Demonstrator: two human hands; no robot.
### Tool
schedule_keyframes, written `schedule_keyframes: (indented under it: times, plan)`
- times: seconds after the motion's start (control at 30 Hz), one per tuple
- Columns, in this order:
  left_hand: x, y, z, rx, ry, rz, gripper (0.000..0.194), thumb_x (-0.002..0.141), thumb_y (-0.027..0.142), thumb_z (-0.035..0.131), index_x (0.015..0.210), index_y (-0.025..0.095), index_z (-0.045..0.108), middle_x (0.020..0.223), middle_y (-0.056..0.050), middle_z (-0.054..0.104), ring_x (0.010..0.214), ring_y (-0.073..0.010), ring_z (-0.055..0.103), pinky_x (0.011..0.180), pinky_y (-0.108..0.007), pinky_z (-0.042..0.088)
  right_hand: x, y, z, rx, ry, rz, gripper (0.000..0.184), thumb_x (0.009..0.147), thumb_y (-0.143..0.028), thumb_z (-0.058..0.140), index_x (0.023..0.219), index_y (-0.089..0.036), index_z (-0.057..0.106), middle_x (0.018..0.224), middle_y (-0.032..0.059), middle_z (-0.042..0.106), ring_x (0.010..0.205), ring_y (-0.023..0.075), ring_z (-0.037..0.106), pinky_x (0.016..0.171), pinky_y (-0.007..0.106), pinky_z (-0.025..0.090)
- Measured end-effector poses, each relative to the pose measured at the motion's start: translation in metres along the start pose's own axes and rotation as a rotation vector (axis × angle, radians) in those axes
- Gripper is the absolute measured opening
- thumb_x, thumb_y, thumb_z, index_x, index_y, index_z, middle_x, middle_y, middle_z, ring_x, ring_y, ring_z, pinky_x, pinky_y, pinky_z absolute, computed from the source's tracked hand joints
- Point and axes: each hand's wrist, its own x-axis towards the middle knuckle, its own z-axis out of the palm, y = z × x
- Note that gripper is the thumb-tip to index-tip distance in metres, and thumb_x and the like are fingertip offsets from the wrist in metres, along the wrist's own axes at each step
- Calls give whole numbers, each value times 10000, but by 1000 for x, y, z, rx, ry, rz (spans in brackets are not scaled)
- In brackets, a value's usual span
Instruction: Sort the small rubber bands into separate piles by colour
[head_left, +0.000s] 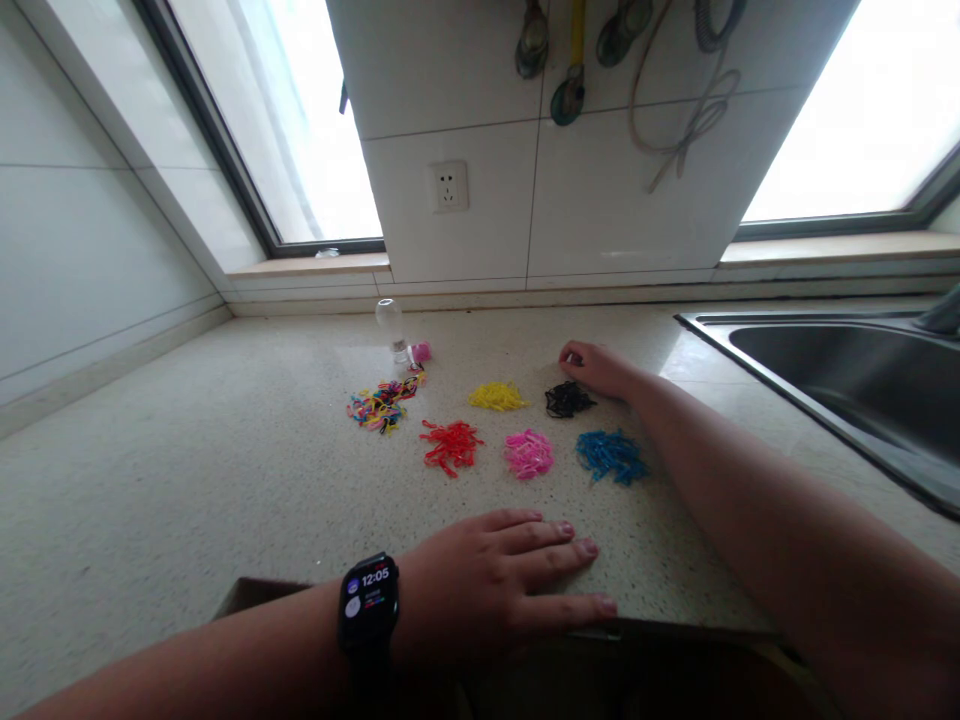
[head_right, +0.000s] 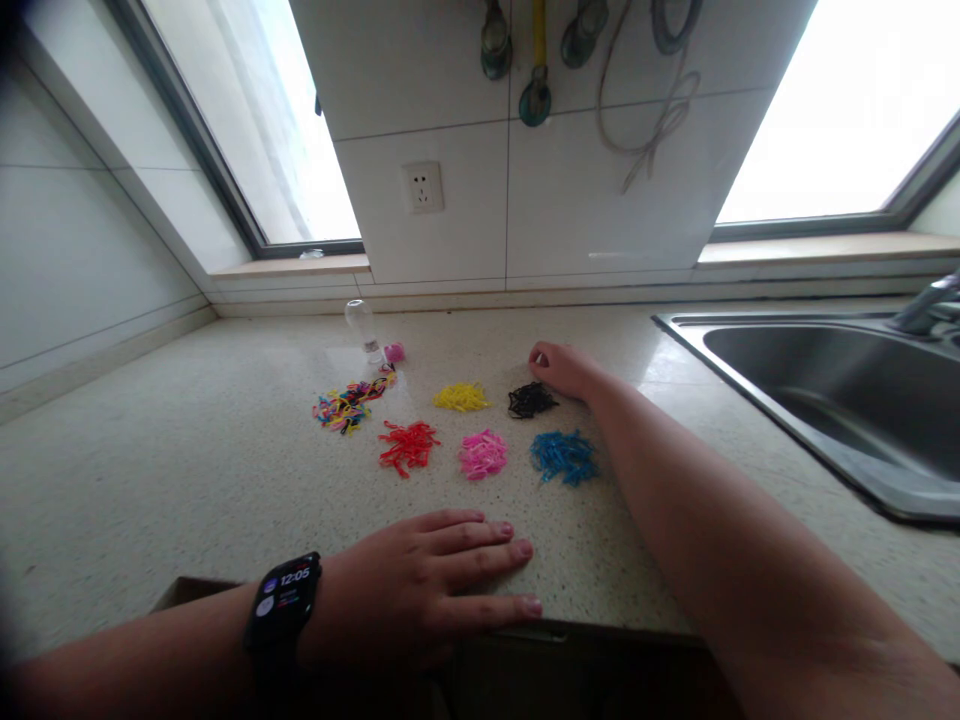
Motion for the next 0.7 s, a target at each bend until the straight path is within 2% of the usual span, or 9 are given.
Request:
schedule_keyframes:
  times: [0.7]
  plan:
    - [0,-1,-1,-11,-19,0,527,1031,324,486,1549,279,402,1631,-47,382,1458,-237,424,1193,-415,379,0,-3,-2,-12,-10,12,207,881,-362,568,1003,-233,673,913,43,745,765,195,633,647,297,382]
